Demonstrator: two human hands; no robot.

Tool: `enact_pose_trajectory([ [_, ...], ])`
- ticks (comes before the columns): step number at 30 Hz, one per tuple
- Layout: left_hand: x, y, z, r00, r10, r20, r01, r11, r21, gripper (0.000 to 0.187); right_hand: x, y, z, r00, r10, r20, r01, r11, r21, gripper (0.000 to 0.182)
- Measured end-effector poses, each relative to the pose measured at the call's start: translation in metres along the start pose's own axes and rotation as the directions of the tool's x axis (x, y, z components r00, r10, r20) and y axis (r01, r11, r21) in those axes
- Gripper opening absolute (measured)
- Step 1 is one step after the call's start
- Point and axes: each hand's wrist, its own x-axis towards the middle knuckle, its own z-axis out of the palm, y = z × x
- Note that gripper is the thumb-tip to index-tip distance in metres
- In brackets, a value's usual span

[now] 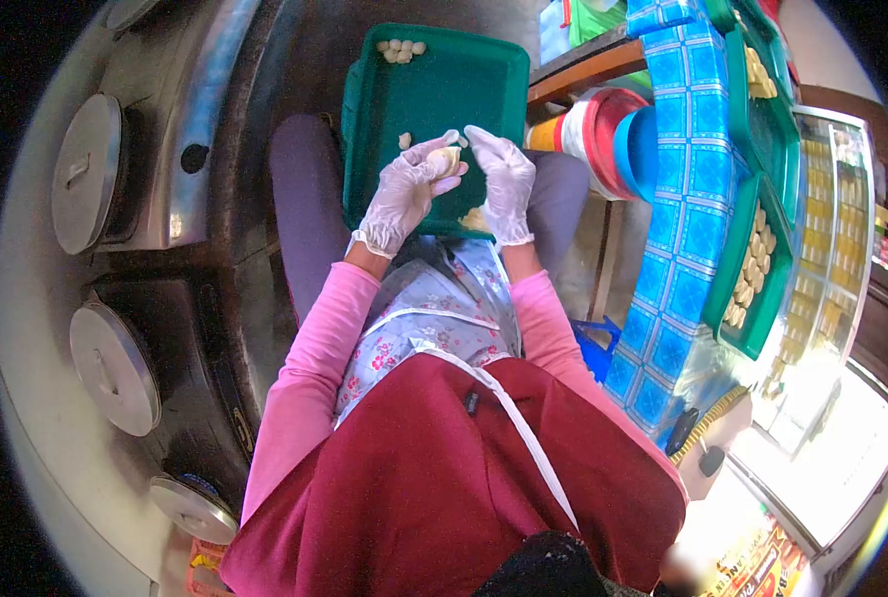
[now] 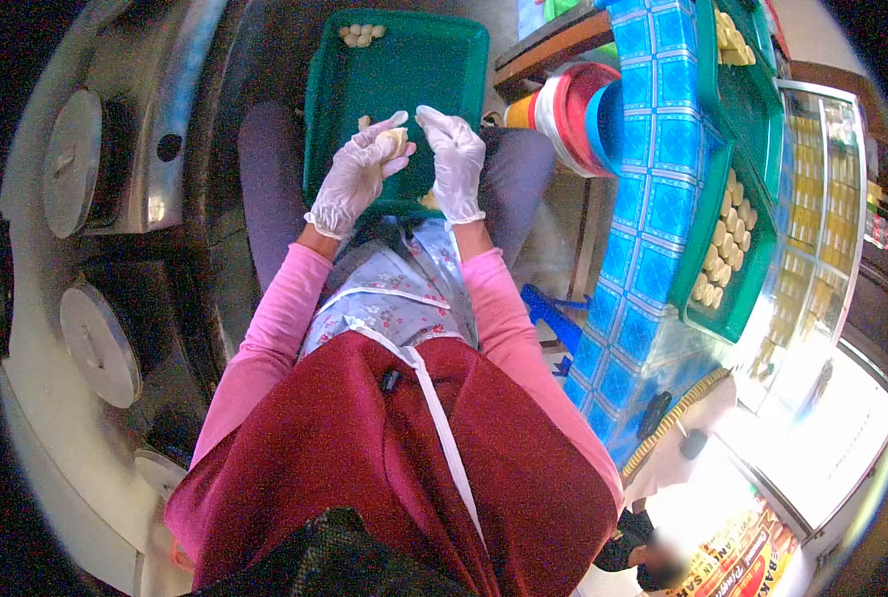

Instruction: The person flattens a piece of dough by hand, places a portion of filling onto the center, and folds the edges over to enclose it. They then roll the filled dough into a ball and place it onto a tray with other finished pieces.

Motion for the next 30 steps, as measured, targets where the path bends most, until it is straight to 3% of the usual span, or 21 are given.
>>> enact_pose_trajectory([
  [2,-0.001,0.000,0.005,0.999,0.004,-0.038,-0.003,0.999,0.042,0.042,-0.006,-0.002,0.001,0.982,-0.189,-0.019,0.188,0.981,-0.050,0.045],
  [3,0.004,-0.012,0.010,0.999,0.000,-0.039,0.000,1.000,-0.007,0.041,-0.013,-0.029,-0.010,0.935,-0.350,0.052,0.348,0.883,-0.314,0.041],
  [5,0.010,-0.020,0.004,0.998,0.008,-0.056,-0.010,0.999,-0.044,0.037,-0.029,-0.050,0.005,0.994,-0.109,0.020,0.108,0.992,0.060,0.041],
  [6,0.005,-0.024,0.004,0.996,0.003,-0.086,-0.005,1.000,-0.022,0.034,-0.043,-0.034,0.007,0.932,-0.357,0.061,0.354,0.866,-0.354,0.044],
  [7,0.005,-0.025,0.003,0.994,0.010,-0.105,-0.009,1.000,0.008,0.031,-0.050,-0.043,0.008,0.984,-0.161,0.074,0.177,0.926,-0.335,0.049],
  [8,0.004,-0.026,0.003,0.992,0.015,-0.126,-0.011,0.999,0.038,0.029,-0.052,-0.032,0.010,0.979,-0.195,0.066,0.205,0.898,-0.389,0.052],
  [11,0.011,-0.027,0.016,0.999,-0.014,-0.041,0.000,0.947,-0.322,0.039,-0.054,-0.041,0.013,0.939,-0.303,0.163,0.342,0.772,-0.536,0.059],
  [12,0.001,-0.014,0.024,0.996,-0.079,0.045,0.091,0.908,-0.409,0.052,-0.054,-0.049,0.012,0.917,-0.334,0.218,0.397,0.715,-0.575,0.060],
  [13,-0.004,-0.008,0.032,0.987,-0.156,-0.046,0.116,0.874,-0.472,0.060,-0.058,-0.043,0.018,0.900,-0.286,0.327,0.404,0.828,-0.388,0.060],
  [15,0.003,-0.014,0.029,0.996,-0.049,-0.077,0.015,0.921,-0.389,0.060,-0.061,-0.053,0.028,0.936,-0.331,0.122,0.333,0.943,0.007,0.061],
  [17,0.009,-0.025,0.031,0.993,0.013,-0.120,-0.069,0.875,-0.480,0.054,-0.054,-0.044,0.044,0.973,-0.229,-0.013,0.226,0.944,0.239,0.072],
  [18,0.013,-0.035,0.019,0.973,0.110,0.205,0.059,0.736,-0.674,0.050,-0.048,-0.053,0.049,0.976,-0.193,-0.097,0.215,0.914,0.345,0.074],
  [20,0.006,-0.029,0.039,0.992,0.101,0.075,-0.065,0.922,-0.382,0.052,-0.032,-0.057,0.047,0.982,-0.047,-0.185,0.131,0.873,0.471,0.089],
  [21,0.000,-0.026,0.050,0.994,0.113,0.011,-0.108,0.971,-0.213,0.053,-0.023,-0.057,0.043,0.978,-0.034,-0.207,0.145,0.821,0.552,0.079],
  [22,-0.004,-0.022,0.054,0.989,0.140,0.051,-0.129,0.977,-0.173,0.055,-0.017,-0.057,0.042,0.977,-0.016,-0.210,0.143,0.781,0.608,0.079],
  [23,-0.005,-0.022,0.053,0.989,0.140,0.049,-0.130,0.977,-0.170,0.057,-0.012,-0.058,0.040,0.977,0.000,-0.211,0.143,0.737,0.660,0.080],
  [25,-0.003,-0.022,0.045,0.988,0.149,0.044,-0.140,0.976,-0.168,0.062,-0.005,-0.058,0.035,0.977,-0.124,-0.175,0.205,0.779,0.592,0.082],
  [26,0.004,-0.025,0.034,0.992,0.121,0.030,-0.108,0.957,-0.268,0.058,-0.004,-0.058,0.032,0.972,-0.181,-0.148,0.234,0.796,0.558,0.083],
  [28,-0.006,-0.017,0.050,0.989,0.135,-0.059,-0.147,0.939,-0.310,0.053,-0.013,-0.057,0.022,0.963,-0.175,-0.205,0.242,0.893,0.380,0.085],
  [30,-0.005,-0.016,0.060,0.976,0.139,-0.167,-0.193,0.906,-0.376,0.049,-0.025,-0.066,0.025,0.974,-0.049,-0.222,0.135,0.911,0.390,0.085],
])
